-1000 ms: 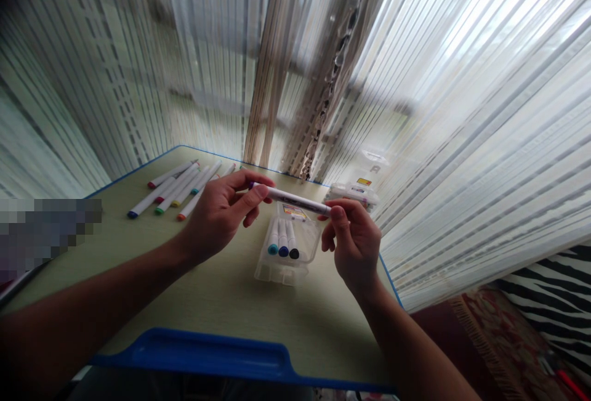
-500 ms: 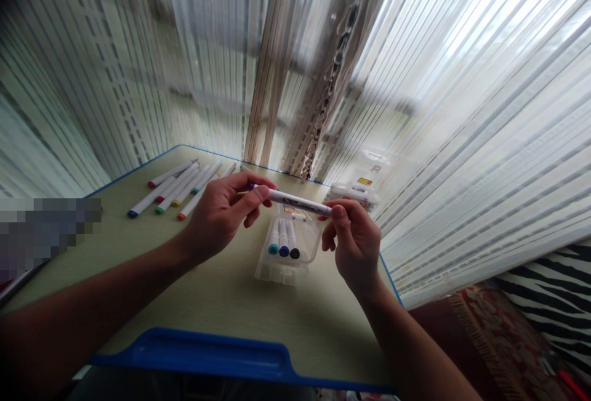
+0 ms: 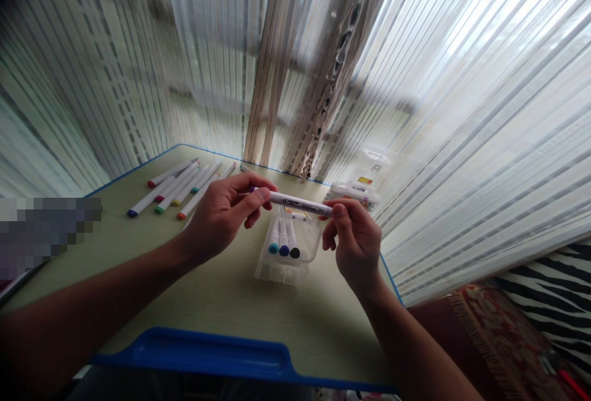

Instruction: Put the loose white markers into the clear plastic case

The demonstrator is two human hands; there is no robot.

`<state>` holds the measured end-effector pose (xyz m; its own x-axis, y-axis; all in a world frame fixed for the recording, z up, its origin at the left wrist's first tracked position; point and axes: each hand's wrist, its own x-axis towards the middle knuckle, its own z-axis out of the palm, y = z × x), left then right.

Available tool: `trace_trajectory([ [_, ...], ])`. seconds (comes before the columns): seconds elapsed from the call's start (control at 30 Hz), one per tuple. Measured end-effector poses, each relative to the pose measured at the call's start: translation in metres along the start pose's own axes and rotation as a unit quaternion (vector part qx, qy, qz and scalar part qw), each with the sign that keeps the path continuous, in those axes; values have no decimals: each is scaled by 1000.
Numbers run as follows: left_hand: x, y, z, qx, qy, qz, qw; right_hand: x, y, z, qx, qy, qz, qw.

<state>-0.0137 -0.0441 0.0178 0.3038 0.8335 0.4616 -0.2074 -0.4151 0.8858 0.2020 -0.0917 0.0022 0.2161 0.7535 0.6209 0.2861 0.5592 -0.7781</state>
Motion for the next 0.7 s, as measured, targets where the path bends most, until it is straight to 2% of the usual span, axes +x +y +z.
trace_trajectory([
  [0.7, -1, 2, 2, 5, -4, 9, 1000, 1, 2, -2, 7, -2, 3, 1000],
])
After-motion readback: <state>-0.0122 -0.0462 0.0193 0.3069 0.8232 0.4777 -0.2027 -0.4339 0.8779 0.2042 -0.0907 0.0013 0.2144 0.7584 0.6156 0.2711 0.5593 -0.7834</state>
